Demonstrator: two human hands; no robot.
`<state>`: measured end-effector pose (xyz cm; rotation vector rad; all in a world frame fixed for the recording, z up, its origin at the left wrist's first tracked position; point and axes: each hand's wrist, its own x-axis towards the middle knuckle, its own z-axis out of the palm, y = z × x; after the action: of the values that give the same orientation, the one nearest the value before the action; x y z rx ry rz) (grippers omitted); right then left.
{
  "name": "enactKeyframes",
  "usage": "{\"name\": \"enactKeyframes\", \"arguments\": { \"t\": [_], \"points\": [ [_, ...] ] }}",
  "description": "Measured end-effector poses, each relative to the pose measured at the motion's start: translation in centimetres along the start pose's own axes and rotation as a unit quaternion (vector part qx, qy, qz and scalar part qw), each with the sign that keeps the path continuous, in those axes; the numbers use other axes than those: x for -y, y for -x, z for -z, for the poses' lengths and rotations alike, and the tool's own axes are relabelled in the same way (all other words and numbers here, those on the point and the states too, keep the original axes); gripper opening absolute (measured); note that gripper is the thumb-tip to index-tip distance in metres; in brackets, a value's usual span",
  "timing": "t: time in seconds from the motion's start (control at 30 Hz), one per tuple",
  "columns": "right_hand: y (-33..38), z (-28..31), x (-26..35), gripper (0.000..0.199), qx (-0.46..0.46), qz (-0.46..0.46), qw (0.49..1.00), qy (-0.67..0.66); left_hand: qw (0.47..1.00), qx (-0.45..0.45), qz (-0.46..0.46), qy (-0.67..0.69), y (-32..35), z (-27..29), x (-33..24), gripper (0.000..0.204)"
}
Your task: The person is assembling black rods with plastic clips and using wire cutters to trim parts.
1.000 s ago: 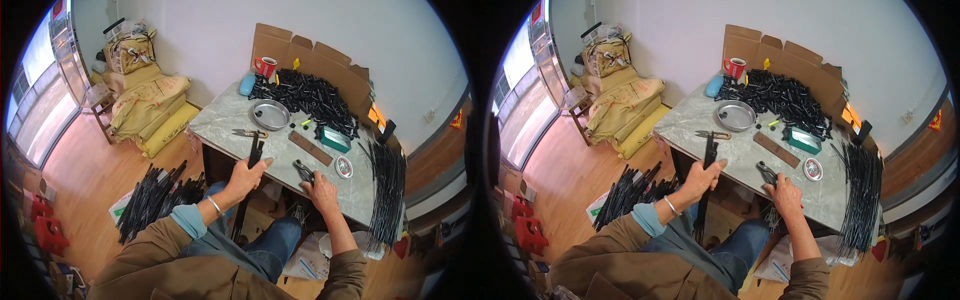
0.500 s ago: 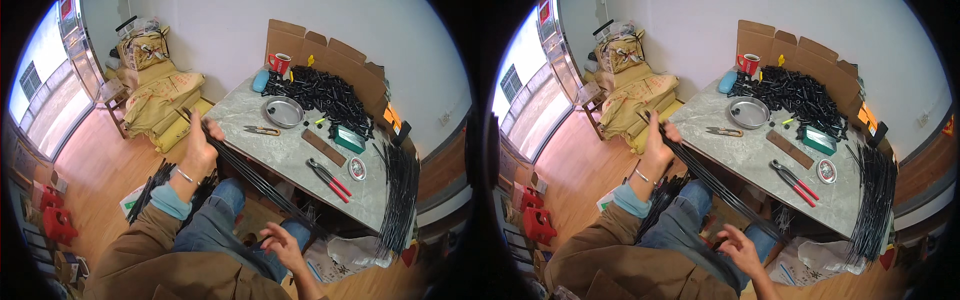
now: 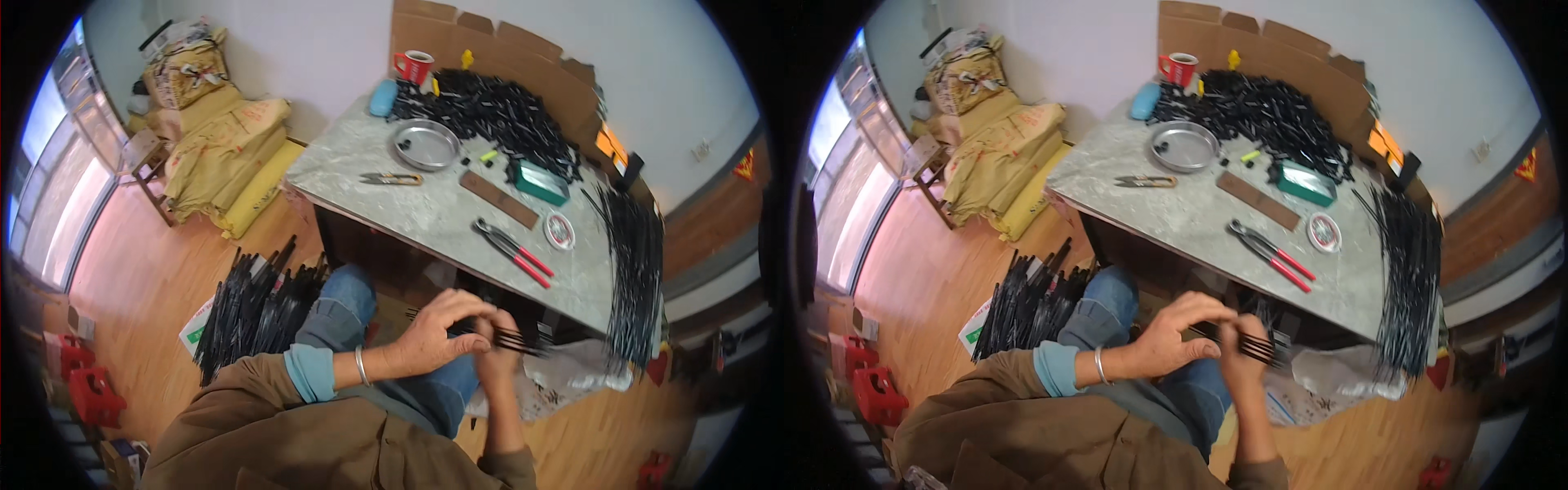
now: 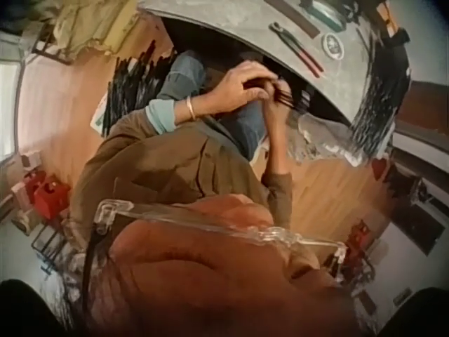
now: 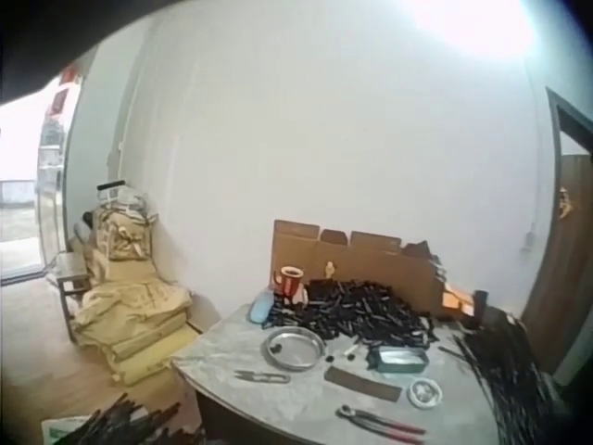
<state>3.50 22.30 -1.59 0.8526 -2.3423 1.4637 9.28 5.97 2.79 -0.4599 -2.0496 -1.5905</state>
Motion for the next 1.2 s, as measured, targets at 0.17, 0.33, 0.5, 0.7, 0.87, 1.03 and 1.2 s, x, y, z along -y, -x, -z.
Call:
{"name": "enactKeyframes", "arguments": {
  "t": [0.17, 0.33, 0.5, 0.7, 0.87, 1.03, 1.2],
  "points": [
    [0.9, -5.2, -0.4, 0.020, 0.080, -0.007, 0.990, 0.118, 0.998, -0.026, 0.054, 0.003, -0.5, 0.5, -0.7, 0.030],
    [0.1, -6.3, 3.1, 0.019, 0.052, -0.157, 0.970, -0.178, 0.987, -0.023, 0.152, 0.054, -0.3, 3.3, 0.7, 0.023],
    [-0.9, -4.3, 3.2, 0.012, 0.107, -0.224, 0.913, -0.323, 0.992, 0.042, 0.109, 0.051, -0.6, 5.1, 1.8, 0.022],
    [-1.5, -3.8, 3.2, 0.009, 0.098, -0.252, 0.871, -0.411, 0.959, 0.032, 0.252, 0.123, -0.4, 4.2, 3.3, 0.029],
    [-2.2, -1.8, 3.5, 0.014, 0.267, -0.254, 0.817, -0.443, 0.852, 0.142, 0.285, 0.415, -0.9, 5.1, 4.2, 0.024],
    [-1.5, -2.0, 3.2, 0.011, 0.205, -0.247, 0.857, -0.403, 0.857, 0.191, 0.270, 0.396, -1.6, 5.0, 2.8, 0.024],
    [-1.0, -5.4, 4.5, 0.010, 0.032, -0.233, 0.905, -0.355, 0.846, -0.095, 0.311, 0.422, -1.0, 1.6, 2.4, 0.030]
  ]
}}
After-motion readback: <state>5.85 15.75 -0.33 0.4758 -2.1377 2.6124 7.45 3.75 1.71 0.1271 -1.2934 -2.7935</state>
